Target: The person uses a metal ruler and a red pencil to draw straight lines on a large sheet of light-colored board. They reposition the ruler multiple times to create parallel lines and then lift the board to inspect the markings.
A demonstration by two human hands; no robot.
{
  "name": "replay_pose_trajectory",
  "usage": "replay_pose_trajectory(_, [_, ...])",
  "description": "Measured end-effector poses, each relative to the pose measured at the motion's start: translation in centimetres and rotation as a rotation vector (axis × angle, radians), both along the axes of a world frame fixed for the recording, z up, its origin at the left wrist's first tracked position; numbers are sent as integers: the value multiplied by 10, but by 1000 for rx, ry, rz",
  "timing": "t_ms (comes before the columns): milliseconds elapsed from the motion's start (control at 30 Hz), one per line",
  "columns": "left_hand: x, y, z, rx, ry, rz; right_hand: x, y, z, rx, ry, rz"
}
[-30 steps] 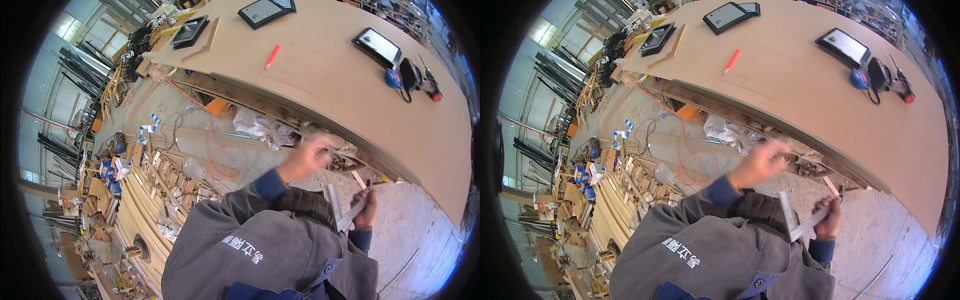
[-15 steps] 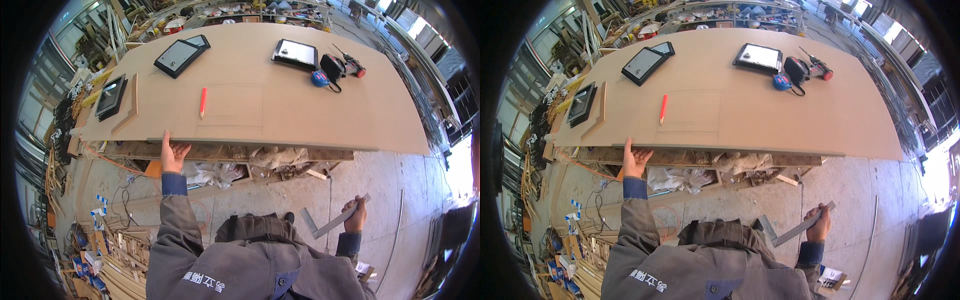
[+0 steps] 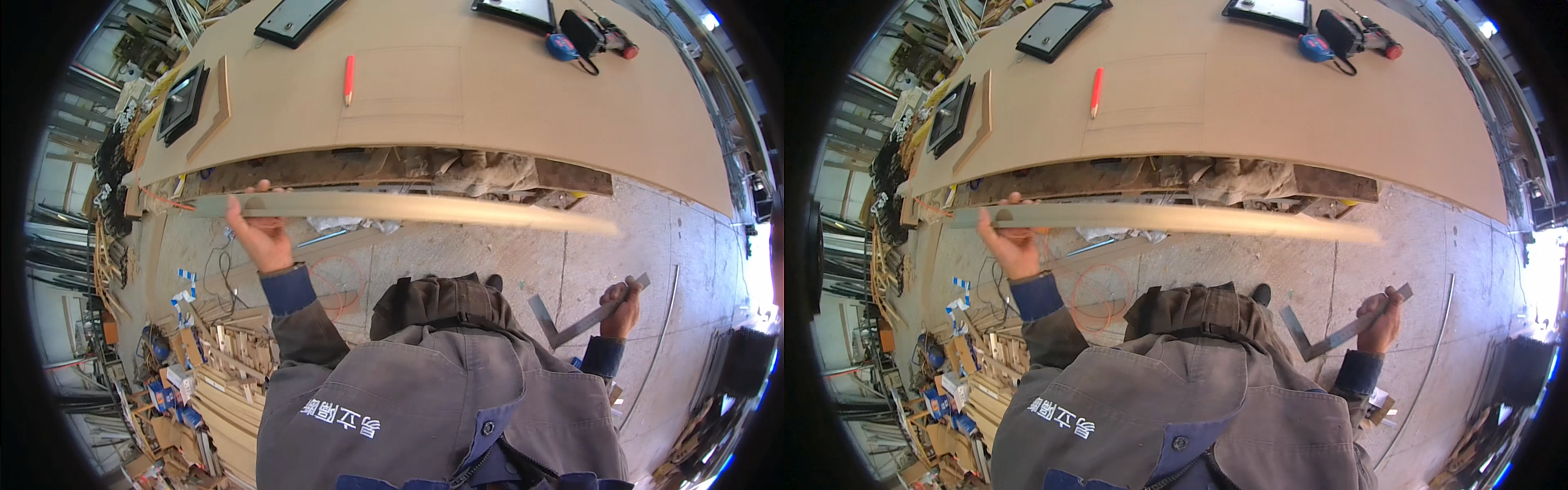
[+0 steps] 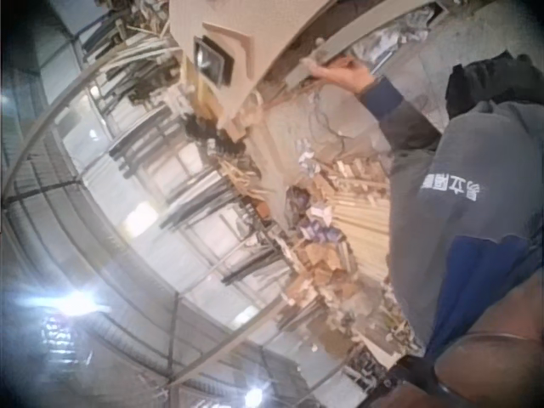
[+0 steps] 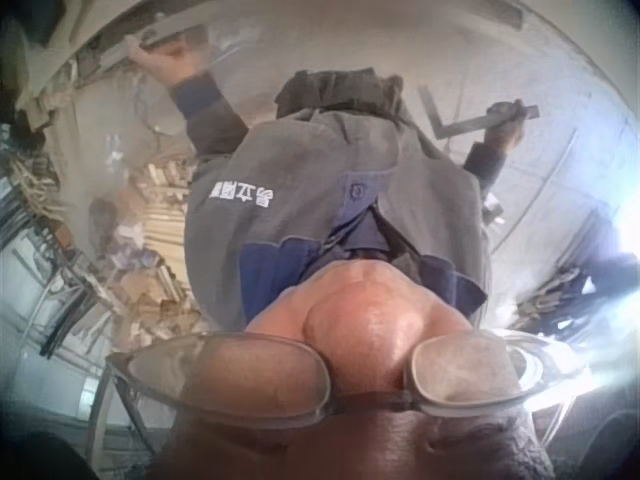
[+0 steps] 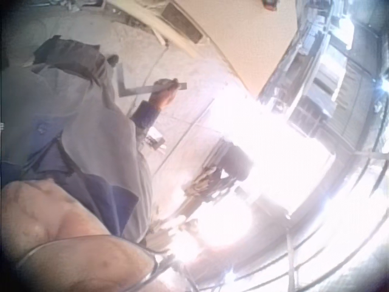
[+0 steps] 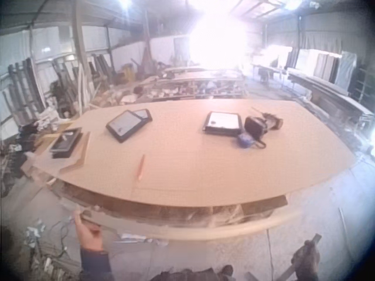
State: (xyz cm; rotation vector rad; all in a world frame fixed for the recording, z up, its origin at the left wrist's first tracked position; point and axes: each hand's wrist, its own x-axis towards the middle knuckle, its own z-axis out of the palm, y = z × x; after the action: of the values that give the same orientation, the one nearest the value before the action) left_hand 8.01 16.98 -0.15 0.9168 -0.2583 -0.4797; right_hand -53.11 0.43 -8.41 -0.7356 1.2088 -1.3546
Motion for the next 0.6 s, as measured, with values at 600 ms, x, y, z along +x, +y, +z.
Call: replay_pose_trajectory(600, [-162,-21,-15,685,-1013,-245,201,-8,154,-259,514,1042])
